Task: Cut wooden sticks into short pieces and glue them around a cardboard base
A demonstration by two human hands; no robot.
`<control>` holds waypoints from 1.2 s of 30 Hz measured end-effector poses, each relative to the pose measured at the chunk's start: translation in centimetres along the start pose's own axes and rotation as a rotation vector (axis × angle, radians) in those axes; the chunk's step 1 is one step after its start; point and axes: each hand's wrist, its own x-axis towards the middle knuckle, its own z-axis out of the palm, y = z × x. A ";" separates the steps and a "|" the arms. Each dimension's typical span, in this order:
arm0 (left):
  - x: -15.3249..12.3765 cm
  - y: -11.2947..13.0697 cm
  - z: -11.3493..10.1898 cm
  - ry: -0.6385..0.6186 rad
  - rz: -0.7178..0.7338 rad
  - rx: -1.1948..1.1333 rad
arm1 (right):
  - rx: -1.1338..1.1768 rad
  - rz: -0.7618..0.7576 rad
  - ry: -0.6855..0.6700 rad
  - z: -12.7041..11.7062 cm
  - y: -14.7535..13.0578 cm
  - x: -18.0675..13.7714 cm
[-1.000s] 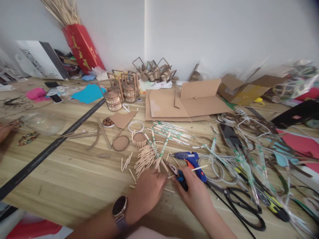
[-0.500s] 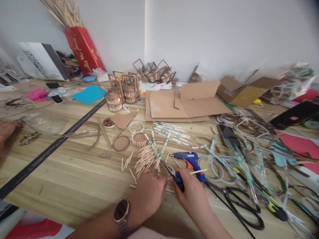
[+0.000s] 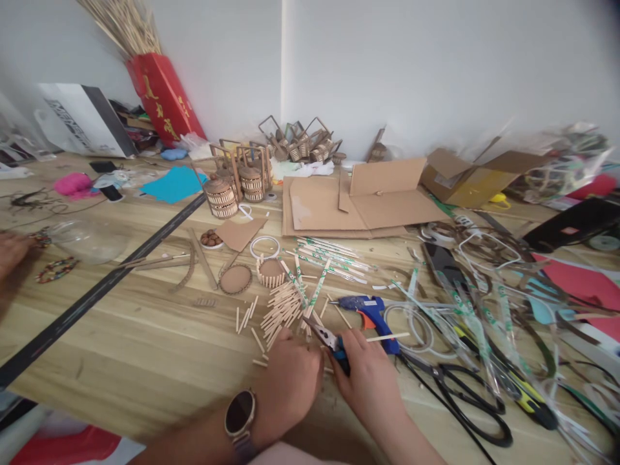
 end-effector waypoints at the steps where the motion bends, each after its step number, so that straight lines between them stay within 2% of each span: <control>1: 0.1 -0.2 0.0 0.001 -0.002 -0.017 | 0.023 -0.003 0.000 0.0 0.1 0.1; 4: 0.3 -1.2 -0.1 0.014 -0.012 -0.155 | 0.234 0.009 -0.044 -0.6 1.2 0.6; 7: 0.7 -2.5 -0.4 -0.018 -0.016 -0.488 | 0.484 0.029 -0.133 -1.9 2.3 1.3; 10: 1.0 -3.1 -0.5 -0.079 -0.081 -0.852 | 0.601 0.064 -0.173 -3.2 2.6 1.5; 13: 1.2 -3.1 -0.2 -0.131 -0.090 -1.055 | 0.666 0.070 -0.230 -3.8 1.9 1.5; 15: 1.3 -2.9 0.0 -0.150 -0.088 -1.093 | 0.701 0.054 -0.285 -3.8 1.4 1.4; 20: 1.0 -2.4 -0.2 -0.140 -0.052 -0.974 | 0.721 0.029 -0.372 -3.3 0.9 1.1; 25: 0.7 -2.1 -0.4 -0.130 -0.006 -0.830 | 0.618 0.025 -0.373 -2.9 0.6 0.7; 29: 0.5 -1.9 -0.2 -0.186 0.020 -0.924 | 0.648 -0.025 -0.406 -3.0 0.4 0.6; 31: 0.5 -1.8 0.0 -0.229 0.010 -0.977 | 0.657 -0.062 -0.367 -3.0 0.4 0.6; 33: 0.7 -2.0 0.2 -0.241 -0.011 -1.055 | 0.642 -0.109 -0.249 -2.7 0.5 0.7; 36: 1.2 -2.3 0.7 -0.194 -0.075 -1.257 | 0.607 -0.142 -0.049 -2.1 0.7 0.8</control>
